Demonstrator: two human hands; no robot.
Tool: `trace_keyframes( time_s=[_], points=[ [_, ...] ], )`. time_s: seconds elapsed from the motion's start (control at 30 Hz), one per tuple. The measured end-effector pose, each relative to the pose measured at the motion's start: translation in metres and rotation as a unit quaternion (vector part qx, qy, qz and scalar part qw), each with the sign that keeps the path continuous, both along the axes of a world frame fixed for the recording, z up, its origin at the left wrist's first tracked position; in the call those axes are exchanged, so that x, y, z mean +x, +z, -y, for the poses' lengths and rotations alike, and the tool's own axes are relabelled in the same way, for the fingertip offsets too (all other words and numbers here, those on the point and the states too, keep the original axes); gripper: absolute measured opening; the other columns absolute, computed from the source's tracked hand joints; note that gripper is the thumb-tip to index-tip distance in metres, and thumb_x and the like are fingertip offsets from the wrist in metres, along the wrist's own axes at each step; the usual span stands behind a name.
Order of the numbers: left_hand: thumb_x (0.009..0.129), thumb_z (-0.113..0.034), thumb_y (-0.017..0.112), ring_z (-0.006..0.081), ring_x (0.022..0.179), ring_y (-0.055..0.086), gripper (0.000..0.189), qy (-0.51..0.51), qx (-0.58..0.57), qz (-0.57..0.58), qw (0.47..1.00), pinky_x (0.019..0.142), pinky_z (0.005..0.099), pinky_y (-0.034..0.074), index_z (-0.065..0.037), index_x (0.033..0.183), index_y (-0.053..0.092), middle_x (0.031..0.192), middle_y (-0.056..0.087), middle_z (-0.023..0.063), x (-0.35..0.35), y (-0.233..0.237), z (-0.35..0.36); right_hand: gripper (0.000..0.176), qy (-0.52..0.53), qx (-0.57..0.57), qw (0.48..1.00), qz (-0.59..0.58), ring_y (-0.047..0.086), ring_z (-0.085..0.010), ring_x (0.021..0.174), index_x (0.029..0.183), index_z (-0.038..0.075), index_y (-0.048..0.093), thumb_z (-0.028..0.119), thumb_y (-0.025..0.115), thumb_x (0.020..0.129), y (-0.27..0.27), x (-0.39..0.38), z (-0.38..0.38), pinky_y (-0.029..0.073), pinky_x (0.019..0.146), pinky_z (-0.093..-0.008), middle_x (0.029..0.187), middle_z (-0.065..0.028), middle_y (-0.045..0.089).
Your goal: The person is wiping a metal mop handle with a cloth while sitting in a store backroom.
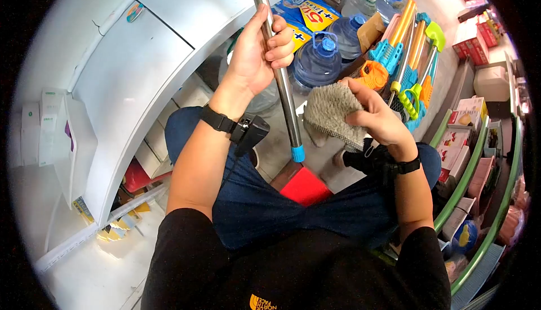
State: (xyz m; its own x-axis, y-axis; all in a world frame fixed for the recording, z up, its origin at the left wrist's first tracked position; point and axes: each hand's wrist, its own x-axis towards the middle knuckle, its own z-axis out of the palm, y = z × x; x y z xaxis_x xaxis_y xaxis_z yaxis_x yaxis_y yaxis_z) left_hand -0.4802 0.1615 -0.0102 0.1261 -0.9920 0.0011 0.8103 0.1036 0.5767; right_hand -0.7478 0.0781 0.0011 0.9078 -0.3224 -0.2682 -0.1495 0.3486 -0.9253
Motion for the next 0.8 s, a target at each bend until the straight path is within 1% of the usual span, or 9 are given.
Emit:
trace_keyframes(
  time_s=[0.1, 0.17, 0.2, 0.27, 0.37, 0.47, 0.5, 0.63, 0.8],
  points=[
    [0.109, -0.048, 0.04, 0.0046, 0.051, 0.027, 0.042, 0.007, -0.005, -0.009, 1.0, 0.046, 0.0224, 0.024, -0.013, 0.086, 0.043, 0.066, 0.029, -0.0066, -0.005, -0.002, 0.001, 0.065, 0.001, 0.286, 0.957, 0.054, 0.05, -0.0216, 0.134, 0.143, -0.005, 0.047, 0.022, 0.075, 0.091, 0.009, 0.004, 0.003, 0.037, 0.113, -0.0328, 0.145, -0.0134, 0.053],
    [0.108, -0.05, 0.042, 0.0054, 0.05, 0.028, 0.043, 0.021, -0.009, -0.025, 0.999, 0.047, 0.0234, 0.025, -0.013, 0.086, 0.045, 0.065, 0.032, -0.0059, -0.009, -0.006, 0.002, 0.066, 0.031, -0.03, 0.997, 0.058, 0.05, -0.0225, 0.133, 0.143, -0.006, 0.046, 0.023, 0.075, 0.092, -0.005, 0.019, -0.007, 0.037, 0.113, -0.0331, 0.145, -0.0144, 0.052],
    [0.107, -0.051, 0.043, 0.0059, 0.05, 0.029, 0.044, 0.027, -0.012, -0.033, 0.999, 0.047, 0.0239, 0.026, -0.013, 0.086, 0.046, 0.065, 0.033, -0.0055, -0.01, -0.007, 0.003, 0.067, 0.045, -0.19, 0.979, 0.058, 0.05, -0.0229, 0.133, 0.143, -0.007, 0.045, 0.023, 0.076, 0.092, -0.017, 0.029, -0.014, 0.037, 0.113, -0.0333, 0.145, -0.0149, 0.051],
    [0.107, -0.053, 0.042, 0.006, 0.051, 0.028, 0.045, 0.045, -0.014, -0.041, 0.998, 0.048, 0.0238, 0.025, -0.014, 0.085, 0.045, 0.065, 0.033, -0.0061, -0.015, -0.01, 0.003, 0.072, 0.009, -0.313, 0.945, 0.091, 0.049, -0.0233, 0.132, 0.147, -0.005, 0.036, 0.024, 0.075, 0.094, -0.047, 0.04, -0.032, 0.038, 0.113, -0.0353, 0.142, -0.017, 0.051],
    [0.109, -0.05, 0.038, 0.0059, 0.051, 0.027, 0.044, 0.069, -0.004, -0.044, 0.997, 0.048, 0.0233, 0.024, -0.013, 0.086, 0.044, 0.065, 0.029, -0.0067, -0.025, -0.011, 0.004, 0.08, -0.04, -0.186, 0.982, 0.003, 0.052, -0.019, 0.124, 0.152, 0.004, 0.022, 0.024, 0.075, 0.095, -0.057, 0.045, -0.053, 0.042, 0.107, -0.0375, 0.131, -0.0154, 0.056],
    [0.108, -0.051, 0.039, 0.0059, 0.051, 0.027, 0.044, 0.063, 0.006, -0.046, 0.997, 0.048, 0.0232, 0.024, -0.014, 0.086, 0.044, 0.065, 0.03, -0.0067, -0.039, -0.009, 0.001, 0.073, -0.087, -0.161, 0.982, 0.052, 0.052, -0.0162, 0.121, 0.148, 0.003, 0.029, 0.022, 0.076, 0.095, -0.054, 0.053, -0.057, 0.044, 0.105, -0.0348, 0.129, -0.0118, 0.057],
    [0.108, -0.053, 0.039, 0.0058, 0.051, 0.028, 0.044, 0.054, 0.017, -0.055, 0.997, 0.048, 0.023, 0.024, -0.015, 0.085, 0.043, 0.065, 0.031, -0.0069, -0.043, -0.008, 0.0, 0.052, -0.116, -0.11, 0.983, 0.091, 0.056, -0.0117, 0.108, 0.134, 0.002, 0.047, 0.026, 0.074, 0.097, -0.044, 0.057, -0.06, 0.048, 0.095, -0.0306, 0.116, -0.006, 0.062],
    [0.106, -0.058, 0.038, 0.0053, 0.05, 0.026, 0.049, 0.005, 0.005, -0.067, 0.998, 0.046, 0.0234, 0.022, -0.016, 0.084, 0.042, 0.065, 0.029, -0.0075, -0.045, -0.011, 0.0, 0.03, 0.006, -0.004, 1.0, -0.018, 0.055, -0.0037, 0.08, 0.103, 0.006, 0.064, 0.036, 0.068, 0.101, -0.043, 0.047, -0.047, 0.045, 0.069, -0.0244, 0.087, 0.0051, 0.063],
    [0.106, -0.058, 0.04, 0.0046, 0.048, 0.021, 0.048, -0.051, -0.117, -0.118, 0.985, 0.044, 0.0232, 0.021, -0.016, 0.082, 0.042, 0.063, 0.026, -0.0088, -0.008, 0.009, -0.003, 0.036, 0.024, 0.171, 0.985, 0.013, 0.058, -0.0068, 0.085, 0.118, 0.011, 0.06, 0.039, 0.07, 0.098, -0.036, 0.045, -0.063, 0.05, 0.074, -0.0262, 0.099, 0.0037, 0.062]
  ],
)
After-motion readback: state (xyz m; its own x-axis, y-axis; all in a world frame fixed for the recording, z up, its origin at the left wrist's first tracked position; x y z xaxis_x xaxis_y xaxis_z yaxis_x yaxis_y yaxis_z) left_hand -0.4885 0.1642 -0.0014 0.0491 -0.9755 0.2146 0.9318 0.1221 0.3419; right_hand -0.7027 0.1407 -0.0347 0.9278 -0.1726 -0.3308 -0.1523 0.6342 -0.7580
